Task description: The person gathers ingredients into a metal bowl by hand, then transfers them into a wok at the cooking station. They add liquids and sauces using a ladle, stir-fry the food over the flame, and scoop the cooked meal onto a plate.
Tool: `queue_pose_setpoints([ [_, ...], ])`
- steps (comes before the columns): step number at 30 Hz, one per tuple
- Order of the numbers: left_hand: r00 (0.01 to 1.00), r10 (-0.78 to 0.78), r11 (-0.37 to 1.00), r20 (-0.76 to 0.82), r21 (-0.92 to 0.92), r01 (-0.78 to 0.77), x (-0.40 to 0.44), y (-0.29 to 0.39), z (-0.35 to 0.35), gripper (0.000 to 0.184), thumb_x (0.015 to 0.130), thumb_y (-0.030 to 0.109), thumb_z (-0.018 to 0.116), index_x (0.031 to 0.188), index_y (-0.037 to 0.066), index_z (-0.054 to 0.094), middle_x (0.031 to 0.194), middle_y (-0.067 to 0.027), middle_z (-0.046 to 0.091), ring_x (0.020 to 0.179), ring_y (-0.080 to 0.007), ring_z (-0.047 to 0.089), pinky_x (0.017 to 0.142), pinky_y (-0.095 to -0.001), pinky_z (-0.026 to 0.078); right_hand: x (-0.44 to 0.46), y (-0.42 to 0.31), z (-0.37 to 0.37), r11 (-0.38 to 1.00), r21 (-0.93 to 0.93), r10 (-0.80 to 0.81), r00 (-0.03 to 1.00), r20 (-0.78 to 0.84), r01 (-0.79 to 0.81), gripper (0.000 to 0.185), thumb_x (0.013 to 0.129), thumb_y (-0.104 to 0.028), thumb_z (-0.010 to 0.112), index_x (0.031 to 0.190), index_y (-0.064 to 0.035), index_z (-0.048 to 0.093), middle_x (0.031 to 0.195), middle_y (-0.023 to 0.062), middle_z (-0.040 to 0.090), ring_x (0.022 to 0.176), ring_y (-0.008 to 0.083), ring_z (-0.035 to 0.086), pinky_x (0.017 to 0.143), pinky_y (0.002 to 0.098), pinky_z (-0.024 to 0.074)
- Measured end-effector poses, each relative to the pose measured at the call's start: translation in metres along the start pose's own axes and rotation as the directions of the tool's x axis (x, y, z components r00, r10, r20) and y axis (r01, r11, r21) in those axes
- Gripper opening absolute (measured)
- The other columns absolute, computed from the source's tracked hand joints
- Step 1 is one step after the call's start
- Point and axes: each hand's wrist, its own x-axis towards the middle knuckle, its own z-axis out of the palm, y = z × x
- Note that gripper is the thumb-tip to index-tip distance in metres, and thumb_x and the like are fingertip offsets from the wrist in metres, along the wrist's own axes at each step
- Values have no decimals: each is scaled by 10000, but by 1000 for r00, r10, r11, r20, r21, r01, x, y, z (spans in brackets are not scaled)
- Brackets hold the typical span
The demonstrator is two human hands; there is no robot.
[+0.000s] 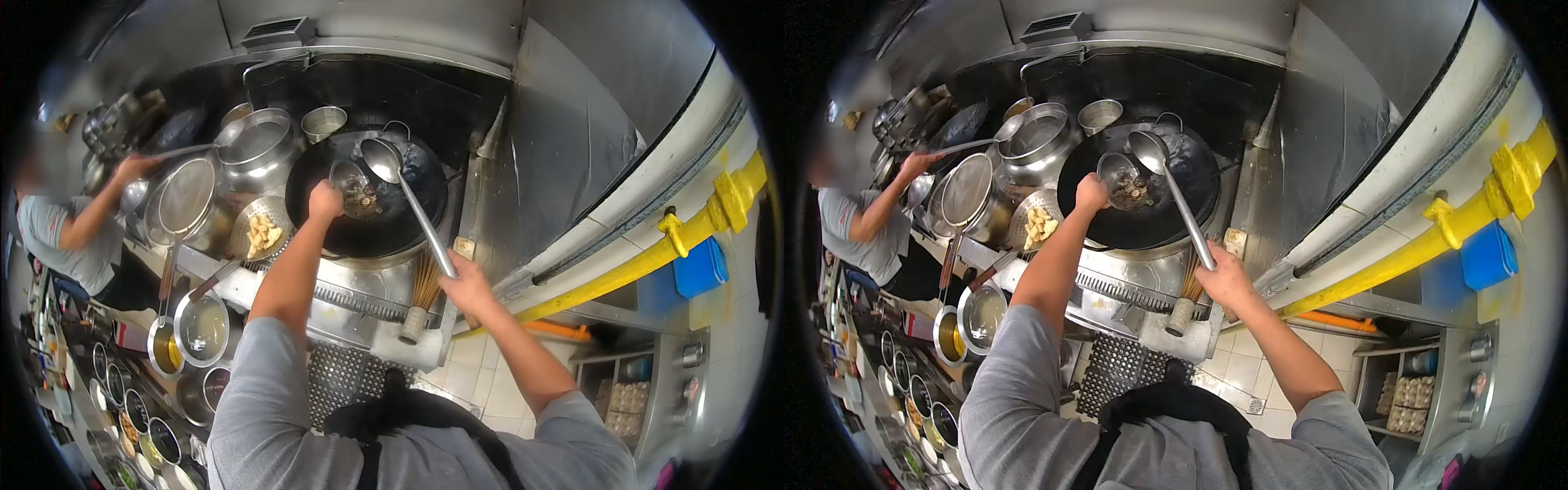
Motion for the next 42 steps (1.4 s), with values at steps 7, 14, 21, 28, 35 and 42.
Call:
queue_pose_setpoints([
  [7, 964, 264, 825, 14, 515, -234, 9, 51, 1, 257, 844, 115, 482, 1016, -1, 632, 1169, -316, 560, 963, -419, 630, 842, -480, 500, -3, 9, 8, 985, -170, -36, 994, -101, 19, 594, 763, -150, 569, 1344, -59, 483, 1039, 237, 644, 948, 389, 631, 852, 433, 503],
  [14, 943, 322, 817, -86, 529, -230, 1, 63, -31, 249, 839, 76, 480, 1000, -55, 619, 1176, -333, 541, 939, -437, 632, 835, -472, 513, 14, -3, 28, 944, -327, -77, 994, -76, 49, 574, 762, -94, 536, 1333, -67, 492, 1027, 249, 641, 961, 406, 618, 860, 475, 491],
  [21, 947, -310, 667, 86, -690, 281, -53, 17, -109, 301, 902, 89, 447, 1075, -153, 493, 903, -247, 635, 857, -363, 680, 652, -353, 598, 39, -12, 53, 869, -486, -120, 992, -30, 90, 537, 784, -42, 525, 1319, -75, 512, 994, 245, 651, 918, 394, 641, 822, 464, 509],
  [28, 946, -268, 465, 181, -836, 291, -238, -78, -225, 240, 915, 104, 477, 1039, -99, 503, 902, -170, 604, 772, -292, 682, 604, -326, 607, 36, -7, 72, 754, -641, -193, 981, -3, 146, 519, 830, -135, 537, 1342, -73, 476, 1115, 250, 584, 1022, 389, 593, 865, 481, 483],
  [35, 689, -722, 510, -65, -722, 467, -498, -120, -306, 219, 782, 58, 524, 944, -35, 638, 800, -71, 631, 679, -172, 609, 639, -312, 525, -113, 30, 220, 949, -65, -166, 663, 730, 309, 556, 795, -233, 707, 1237, 41, 512, 1183, 210, 593, 1127, 323, 567, 968, 400, 426],
  [42, 109, -968, 251, -228, -820, 513, -781, -192, -328, 197, 779, 130, 597, 868, -41, 634, 754, -98, 614, 657, -189, 626, 587, -317, 567, -57, 261, 362, 941, -335, 182, 775, 605, 41, 429, 667, -93, 720, 1043, 88, 622, 1008, 192, 654, 881, 269, 616, 761, 381, 473],
])
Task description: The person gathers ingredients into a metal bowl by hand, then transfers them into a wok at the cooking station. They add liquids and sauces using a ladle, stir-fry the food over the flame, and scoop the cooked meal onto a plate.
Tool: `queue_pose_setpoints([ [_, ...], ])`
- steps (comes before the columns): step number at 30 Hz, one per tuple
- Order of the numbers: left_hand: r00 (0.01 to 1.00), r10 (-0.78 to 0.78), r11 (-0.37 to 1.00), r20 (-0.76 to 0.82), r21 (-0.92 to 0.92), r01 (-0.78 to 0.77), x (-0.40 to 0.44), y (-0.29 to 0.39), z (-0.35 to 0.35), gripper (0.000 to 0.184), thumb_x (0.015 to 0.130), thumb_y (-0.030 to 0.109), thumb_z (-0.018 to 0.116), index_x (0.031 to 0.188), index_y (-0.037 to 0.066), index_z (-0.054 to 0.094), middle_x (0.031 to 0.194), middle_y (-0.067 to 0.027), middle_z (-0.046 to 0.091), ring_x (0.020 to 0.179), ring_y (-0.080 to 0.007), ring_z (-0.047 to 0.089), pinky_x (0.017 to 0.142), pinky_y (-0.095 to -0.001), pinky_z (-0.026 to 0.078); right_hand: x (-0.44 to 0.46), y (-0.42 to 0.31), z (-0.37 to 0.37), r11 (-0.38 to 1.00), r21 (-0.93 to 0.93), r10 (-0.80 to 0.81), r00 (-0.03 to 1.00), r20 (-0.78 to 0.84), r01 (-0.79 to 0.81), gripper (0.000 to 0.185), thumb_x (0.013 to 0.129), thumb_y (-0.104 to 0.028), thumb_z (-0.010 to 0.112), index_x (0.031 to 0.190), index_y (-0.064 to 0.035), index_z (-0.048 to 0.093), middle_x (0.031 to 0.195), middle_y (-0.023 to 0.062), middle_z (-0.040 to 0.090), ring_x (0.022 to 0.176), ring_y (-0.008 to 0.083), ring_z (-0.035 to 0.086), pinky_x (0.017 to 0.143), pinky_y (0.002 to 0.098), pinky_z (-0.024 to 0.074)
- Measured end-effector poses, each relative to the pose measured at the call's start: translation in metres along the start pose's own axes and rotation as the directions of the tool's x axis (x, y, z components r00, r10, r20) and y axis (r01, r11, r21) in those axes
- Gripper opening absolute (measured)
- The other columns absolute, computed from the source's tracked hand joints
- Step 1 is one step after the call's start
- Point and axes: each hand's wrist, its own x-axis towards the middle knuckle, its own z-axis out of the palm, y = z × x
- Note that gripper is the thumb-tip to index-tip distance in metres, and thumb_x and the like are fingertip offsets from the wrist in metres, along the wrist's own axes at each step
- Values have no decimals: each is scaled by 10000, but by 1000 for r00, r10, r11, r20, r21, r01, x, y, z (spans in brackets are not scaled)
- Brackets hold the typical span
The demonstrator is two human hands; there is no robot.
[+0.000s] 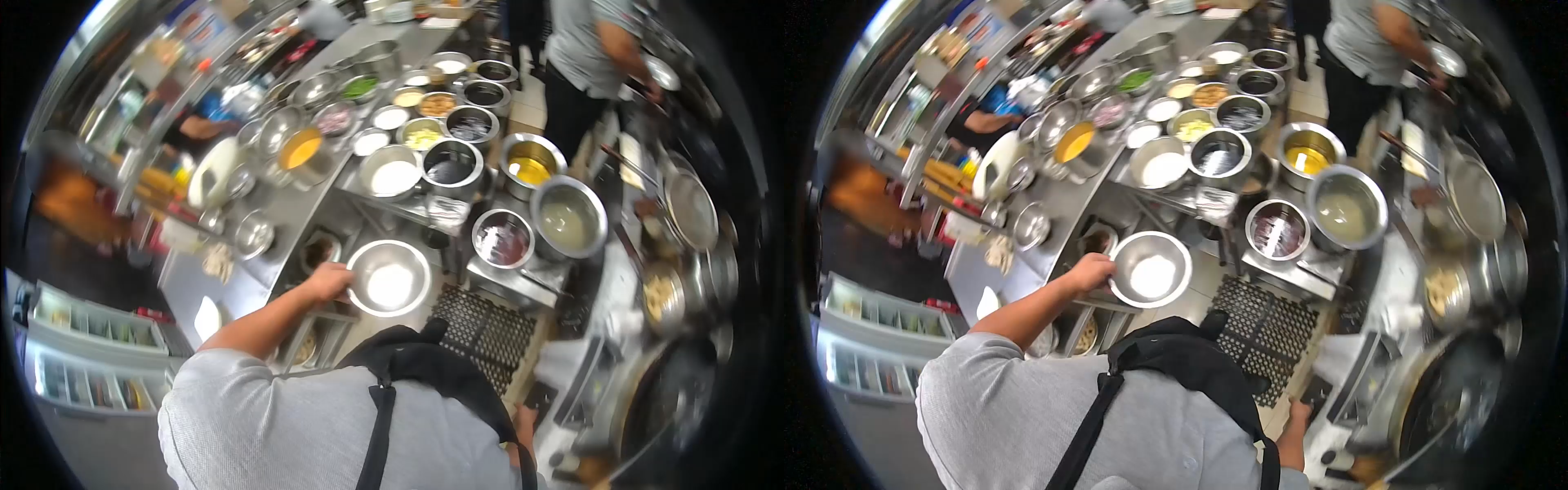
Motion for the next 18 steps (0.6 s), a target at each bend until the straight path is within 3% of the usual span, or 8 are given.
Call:
queue_pose_setpoints([
  [1, 995, -46, 998, -87, -39, 43, 4, -14, -35, 180, 784, 121, 591, 865, -34, 635, 767, -99, 615, 646, -190, 624, 540, -305, 563, -20, -29, -9, 990, 95, 106, 994, 20, -107, 426, 665, -75, 719, 1052, 78, 625, 1008, 176, 657, 880, 281, 614, 764, 379, 473],
  [4, 904, -74, 931, -421, -353, -88, 15, -49, -113, 122, 808, 101, 553, 851, -6, 594, 791, -112, 602, 620, -208, 613, 510, -314, 555, 20, -2, -11, 947, -219, 269, 953, 138, -235, 375, 702, -167, 707, 1012, 41, 665, 1010, 211, 672, 968, 349, 643, 868, 403, 492],
  [8, 641, -49, 887, -766, -328, -325, 51, -80, -212, 204, 819, 127, 515, 812, -68, 574, 714, -153, 617, 607, -255, 640, 526, -350, 553, -12, -68, -27, 857, -509, 203, 962, 182, -85, 400, 718, -187, 696, 1041, 43, 648, 1038, 219, 659, 990, 357, 631, 883, 408, 484],
  [10, 545, -1, 950, -838, -170, -261, 70, -118, -251, 349, 809, 188, 515, 838, -157, 553, 682, -226, 652, 568, -299, 680, 564, -367, 553, -14, -113, -2, 814, -580, 159, 953, 258, 21, 412, 726, -197, 690, 1055, 45, 640, 1052, 223, 652, 1002, 361, 625, 890, 411, 480],
  [12, 463, -197, 769, -864, -429, -473, 75, -115, -262, 295, 814, 135, 537, 838, -158, 526, 767, -246, 620, 647, -358, 681, 503, -412, 561, -20, -156, 22, 777, -618, 110, 942, 317, 117, 424, 734, -207, 684, 1070, 46, 632, 1066, 228, 645, 1013, 364, 619, 898, 413, 477],
  [13, 508, -205, 657, -836, -503, -562, 74, -114, -266, 280, 815, 117, 547, 855, -158, 516, 801, -254, 597, 676, -365, 681, 464, -407, 564, -21, -176, 34, 764, -625, 83, 936, 343, 161, 431, 738, -212, 681, 1077, 47, 628, 1073, 230, 642, 1018, 366, 616, 902, 414, 475],
  [16, 564, -270, 593, -780, -596, -541, 75, -103, -279, 307, 819, 137, 540, 885, -162, 520, 795, -253, 608, 638, -330, 682, 456, -371, 565, -32, -234, 72, 746, -610, 9, 912, 411, 268, 449, 750, -227, 672, 1099, 49, 615, 1094, 236, 632, 1035, 372, 607, 913, 418, 469],
  [18, 630, -367, 664, -685, -667, -338, 79, -109, -285, 302, 834, 161, 506, 960, -112, 531, 806, -211, 649, 616, -280, 682, 477, -321, 570, -39, -267, 92, 736, -595, -29, 894, 447, 322, 462, 757, -237, 667, 1114, 51, 607, 1107, 240, 625, 1047, 376, 600, 920, 421, 465],
])
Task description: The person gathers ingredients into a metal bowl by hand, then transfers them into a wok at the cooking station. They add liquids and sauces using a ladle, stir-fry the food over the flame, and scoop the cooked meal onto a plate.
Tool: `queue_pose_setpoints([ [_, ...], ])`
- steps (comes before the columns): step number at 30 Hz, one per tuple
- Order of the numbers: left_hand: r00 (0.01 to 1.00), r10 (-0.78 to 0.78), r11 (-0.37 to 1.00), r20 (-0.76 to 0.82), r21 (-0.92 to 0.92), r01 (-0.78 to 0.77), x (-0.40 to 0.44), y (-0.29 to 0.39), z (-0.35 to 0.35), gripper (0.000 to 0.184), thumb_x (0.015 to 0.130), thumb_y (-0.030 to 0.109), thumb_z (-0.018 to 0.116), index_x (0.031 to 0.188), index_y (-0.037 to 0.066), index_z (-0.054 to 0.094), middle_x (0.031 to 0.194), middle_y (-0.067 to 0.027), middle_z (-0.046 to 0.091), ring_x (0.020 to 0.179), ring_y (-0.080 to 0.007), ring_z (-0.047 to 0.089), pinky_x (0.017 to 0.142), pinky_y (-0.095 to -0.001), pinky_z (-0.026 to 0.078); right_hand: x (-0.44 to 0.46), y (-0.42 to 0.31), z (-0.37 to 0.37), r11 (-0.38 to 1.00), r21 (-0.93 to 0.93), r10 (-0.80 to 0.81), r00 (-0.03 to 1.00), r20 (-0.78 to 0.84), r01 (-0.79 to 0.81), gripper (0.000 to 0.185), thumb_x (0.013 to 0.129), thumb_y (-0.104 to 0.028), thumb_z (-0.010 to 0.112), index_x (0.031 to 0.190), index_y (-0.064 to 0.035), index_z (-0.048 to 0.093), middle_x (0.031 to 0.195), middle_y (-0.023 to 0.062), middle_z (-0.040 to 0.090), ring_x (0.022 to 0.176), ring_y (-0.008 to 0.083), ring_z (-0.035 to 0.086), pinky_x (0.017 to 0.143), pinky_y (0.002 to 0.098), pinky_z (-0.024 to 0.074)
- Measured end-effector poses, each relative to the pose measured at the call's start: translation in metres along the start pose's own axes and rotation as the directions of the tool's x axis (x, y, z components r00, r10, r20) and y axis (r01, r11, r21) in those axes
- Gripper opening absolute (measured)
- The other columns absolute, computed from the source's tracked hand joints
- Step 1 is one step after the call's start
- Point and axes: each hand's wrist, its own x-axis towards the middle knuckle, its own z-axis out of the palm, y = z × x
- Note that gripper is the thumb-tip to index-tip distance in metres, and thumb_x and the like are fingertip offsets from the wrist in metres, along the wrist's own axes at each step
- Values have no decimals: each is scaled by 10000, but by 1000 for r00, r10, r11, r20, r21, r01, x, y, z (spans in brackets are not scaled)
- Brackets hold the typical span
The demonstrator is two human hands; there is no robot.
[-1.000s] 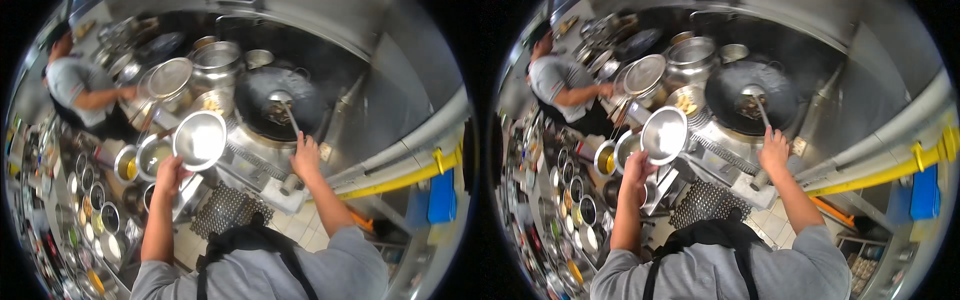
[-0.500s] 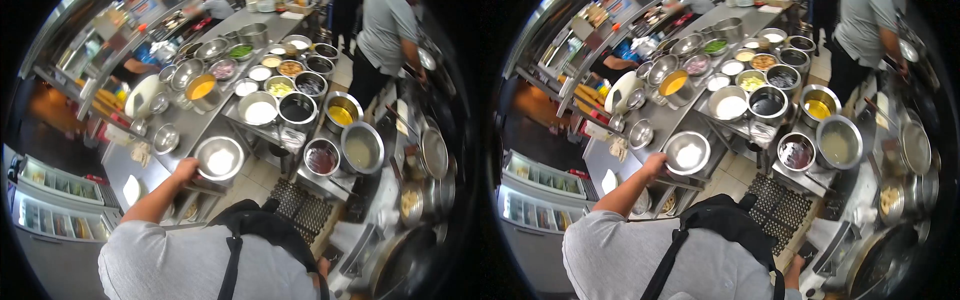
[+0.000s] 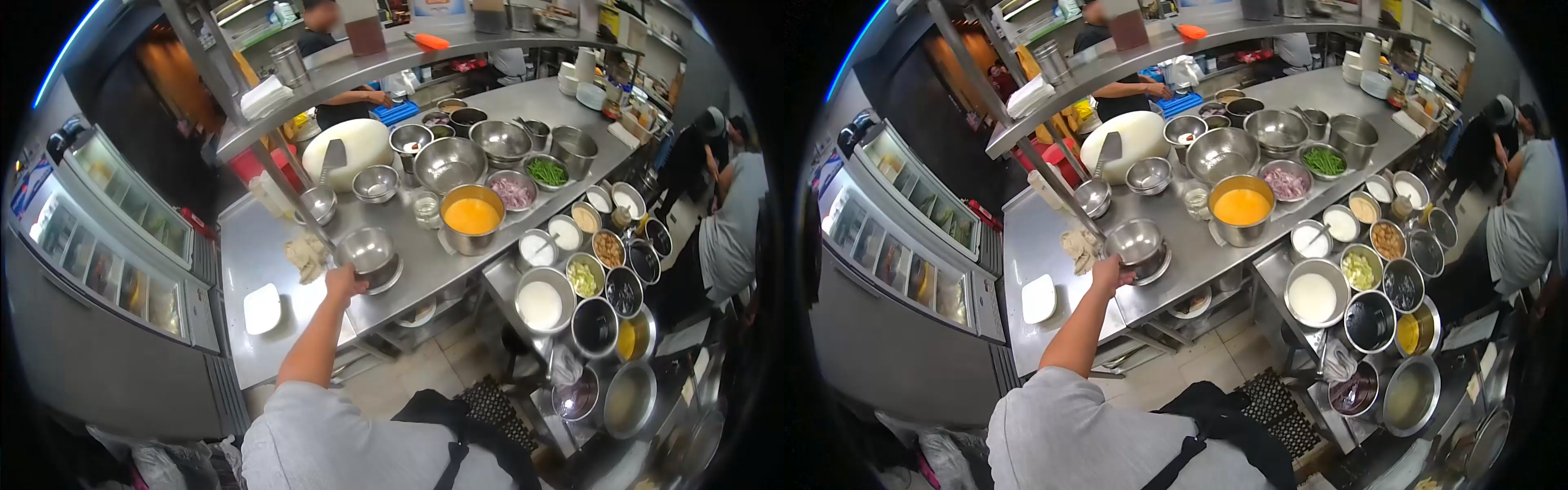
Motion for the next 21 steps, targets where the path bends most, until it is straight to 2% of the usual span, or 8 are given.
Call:
queue_pose_setpoints([
  [5, 993, 111, 989, -38, 98, -107, -2, -35, -14, 399, 828, 235, 584, 881, -159, 541, 693, -214, 617, 560, -301, 665, 436, -339, 546, -2, -28, -10, 998, -43, -48, 999, 2, 48, 493, 777, -262, 652, 1150, 54, 586, 1142, 251, 609, 1075, 385, 585, 938, 427, 456],
  [7, 946, 319, 777, -62, 589, -223, 36, -80, -27, 477, 845, 316, 630, 957, -140, 548, 719, -212, 617, 585, -320, 656, 499, -362, 566, -6, -25, -16, 997, -69, -41, 999, -1, 41, 506, 785, -272, 646, 1165, 55, 578, 1156, 255, 602, 1086, 389, 579, 946, 430, 452],
  [8, 990, 71, 950, -125, 312, -28, 6, -65, -15, 534, 846, 355, 643, 1041, -126, 520, 803, -225, 612, 634, -340, 653, 558, -384, 574, -10, -19, -18, 996, -80, -34, 999, 3, 34, 512, 789, -277, 644, 1172, 56, 574, 1163, 258, 599, 1092, 391, 576, 949, 431, 450],
  [10, 933, -359, 918, 31, -170, 359, -31, -48, 11, 595, 906, 349, 593, 1262, -78, 383, 1070, -252, 548, 792, -390, 639, 698, -439, 582, -13, -3, -22, 994, -110, -18, 1000, 3, 18, 525, 797, -287, 638, 1187, 58, 566, 1177, 262, 592, 1103, 395, 570, 957, 433, 446],
  [15, 825, -197, 578, 529, -617, 534, 82, -93, 37, 423, 969, 323, 484, 1182, -42, 452, 1029, -214, 588, 889, -293, 642, 771, -392, 581, -44, 70, -37, 982, -175, -79, 995, -60, 68, 557, 817, -311, 623, 1223, 61, 545, 1212, 273, 576, 1131, 404, 555, 975, 440, 437],
  [16, 479, 80, 514, 874, -448, 732, 106, -94, 28, 432, 952, 382, 498, 1095, -24, 537, 1008, -189, 620, 880, -268, 636, 784, -381, 561, -53, 69, -41, 979, -176, -124, 985, -121, 101, 564, 820, -316, 621, 1231, 62, 541, 1219, 275, 573, 1137, 406, 552, 979, 441, 435],
  [18, 760, -130, 576, 637, -576, 580, 112, -76, 52, 526, 915, 452, 528, 1082, -46, 558, 1081, -183, 621, 929, -277, 617, 752, -397, 539, -102, 38, -62, 997, -29, -78, 948, -310, 73, 565, 778, -247, 628, 1262, 28, 531, 1252, 261, 555, 1191, 375, 523, 1025, 440, 397],
  [21, 858, -191, 863, 476, -335, 378, 80, -63, 80, 705, 930, 527, 459, 1272, -87, 412, 1229, -198, 541, 1044, -289, 582, 933, -380, 503, -151, 40, -122, 994, -16, -84, 680, -729, 106, 450, 809, -246, 637, 1182, 0, 582, 1121, 200, 628, 1058, 344, 599, 923, 408, 467],
])
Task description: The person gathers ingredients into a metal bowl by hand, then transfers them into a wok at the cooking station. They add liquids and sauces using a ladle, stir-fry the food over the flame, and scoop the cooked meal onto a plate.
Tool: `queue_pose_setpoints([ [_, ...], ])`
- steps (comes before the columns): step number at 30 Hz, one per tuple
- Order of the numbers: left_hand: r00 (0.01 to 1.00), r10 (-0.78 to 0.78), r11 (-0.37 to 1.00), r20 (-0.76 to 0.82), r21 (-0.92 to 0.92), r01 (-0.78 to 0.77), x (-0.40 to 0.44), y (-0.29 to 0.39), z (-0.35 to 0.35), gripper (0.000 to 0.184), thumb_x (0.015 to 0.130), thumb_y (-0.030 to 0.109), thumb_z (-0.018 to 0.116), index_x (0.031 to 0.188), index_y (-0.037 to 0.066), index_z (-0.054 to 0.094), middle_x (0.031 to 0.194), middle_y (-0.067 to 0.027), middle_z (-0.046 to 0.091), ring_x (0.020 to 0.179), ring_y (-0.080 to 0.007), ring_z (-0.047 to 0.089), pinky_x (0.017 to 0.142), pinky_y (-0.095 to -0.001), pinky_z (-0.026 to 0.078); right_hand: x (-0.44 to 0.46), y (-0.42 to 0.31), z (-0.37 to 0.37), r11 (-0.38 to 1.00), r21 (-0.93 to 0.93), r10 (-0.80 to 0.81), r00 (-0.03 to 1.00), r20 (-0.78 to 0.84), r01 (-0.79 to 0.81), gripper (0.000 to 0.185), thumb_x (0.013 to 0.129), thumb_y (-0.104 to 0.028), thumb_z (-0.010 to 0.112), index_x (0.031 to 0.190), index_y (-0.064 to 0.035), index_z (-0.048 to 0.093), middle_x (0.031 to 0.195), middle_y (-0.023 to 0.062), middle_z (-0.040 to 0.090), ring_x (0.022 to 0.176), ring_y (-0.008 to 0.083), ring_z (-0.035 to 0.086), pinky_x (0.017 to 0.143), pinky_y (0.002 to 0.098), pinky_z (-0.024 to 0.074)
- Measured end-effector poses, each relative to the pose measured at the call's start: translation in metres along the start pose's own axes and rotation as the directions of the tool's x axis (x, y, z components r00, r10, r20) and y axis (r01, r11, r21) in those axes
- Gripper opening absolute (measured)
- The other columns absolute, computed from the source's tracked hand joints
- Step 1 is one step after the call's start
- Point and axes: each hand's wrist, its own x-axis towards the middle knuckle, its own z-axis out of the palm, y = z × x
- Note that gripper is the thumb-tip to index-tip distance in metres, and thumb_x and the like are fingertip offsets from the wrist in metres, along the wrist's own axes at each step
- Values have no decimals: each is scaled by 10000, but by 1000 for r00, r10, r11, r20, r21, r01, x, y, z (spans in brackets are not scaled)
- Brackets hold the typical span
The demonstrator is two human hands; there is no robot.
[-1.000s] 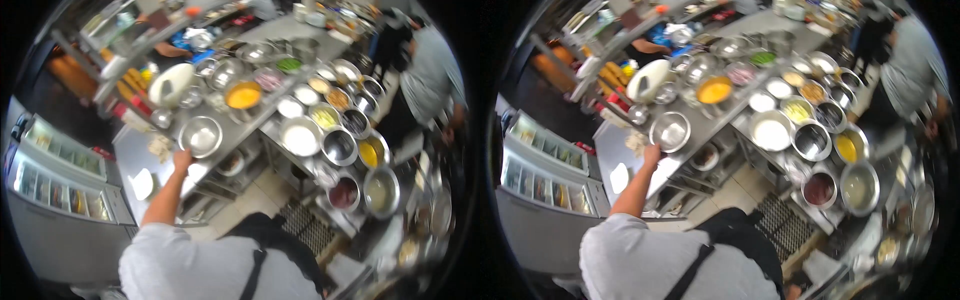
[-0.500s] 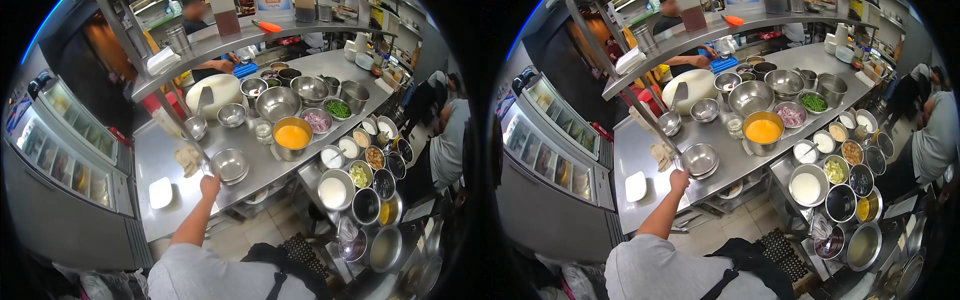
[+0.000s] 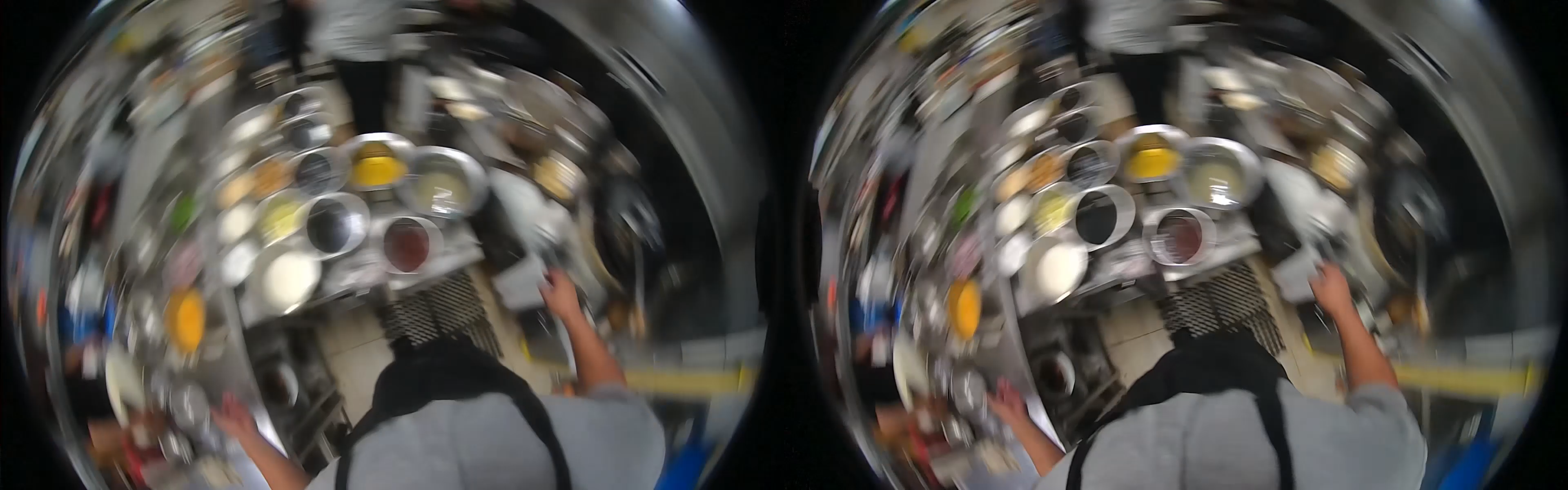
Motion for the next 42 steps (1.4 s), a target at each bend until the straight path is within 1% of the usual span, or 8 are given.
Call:
queue_pose_setpoints([
  [8, 818, -21, 693, 574, 599, -402, -207, -202, 210, 239, 954, 268, 554, 995, 36, 520, 911, -86, 631, 628, -140, 587, 513, -208, 424, -17, 174, -139, 476, -257, 620, 528, -580, -841, 379, 828, -217, 604, 1127, 1, 526, 1082, 185, 574, 985, 434, 584, 889, 499, 477],
  [16, 321, -396, 468, 860, 491, -735, -319, -314, 274, 107, 928, 123, 603, 921, 32, 547, 898, -65, 643, 658, -91, 590, 578, -200, 444, -76, 267, -160, 701, 25, 669, 645, -369, -713, 322, 849, -244, 609, 1040, 13, 577, 999, 269, 643, 965, 408, 629, 863, 463, 496],
  [20, 273, -534, 460, 800, 546, -700, -368, -357, 278, 72, 917, 80, 595, 924, 21, 554, 866, -43, 631, 684, -90, 587, 633, -217, 468, -94, 256, -173, 389, 747, 820, 572, -14, -540, 278, 851, -193, 626, 1030, 14, 580, 916, 230, 646, 886, 376, 625, 801, 420, 494],
  [22, 227, -610, 389, 759, 536, -749, -393, -369, 281, 71, 884, 40, 607, 926, 14, 557, 784, -15, 589, 713, -84, 562, 642, -229, 471, -98, 252, -163, 120, 887, 798, 575, 182, -447, 259, 865, -175, 624, 1039, 11, 581, 884, 190, 645, 830, 320, 632, 768, 382, 496],
  [24, 224, -619, 383, 752, 538, -751, -396, -379, 276, 107, 861, 47, 626, 942, 5, 570, 795, -25, 604, 705, -89, 557, 648, -236, 463, -84, 255, -137, 837, 356, 546, 618, -566, -414, 283, 886, -178, 611, 1099, 6, 577, 830, 115, 628, 772, 238, 616, 705, 350, 485],
  [26, 170, -689, 224, 704, 430, -875, -401, -375, 278, 112, 880, 26, 608, 975, -19, 569, 883, -50, 626, 785, -107, 592, 738, -236, 475, -72, 224, -131, 802, 557, 561, 595, -576, -216, 187, 871, -117, 589, 993, 21, 554, 751, 130, 594, 706, 213, 614, 625, 341, 464],
  [32, 204, -677, 125, 707, 383, -915, -388, -365, 273, 204, 803, 120, 677, 958, -1, 623, 748, -80, 626, 661, -149, 578, 632, -286, 477, -74, 89, -112, 102, 995, 351, 936, -17, -21, 249, 869, -20, 556, 1114, -30, 516, 662, 2, 517, 443, 68, 441, 415, 229, 380],
  [42, 315, -749, 202, 583, 654, -729, -318, -275, 307, 212, 826, 101, 686, 1008, 17, 617, 974, -47, 661, 842, -112, 595, 730, -262, 479, -5, -115, -95, 313, 847, -143, 861, 489, -429, 532, 902, -9, 547, 1407, -61, 388, 659, -34, 435, 442, 29, 386, 392, 197, 333],
])
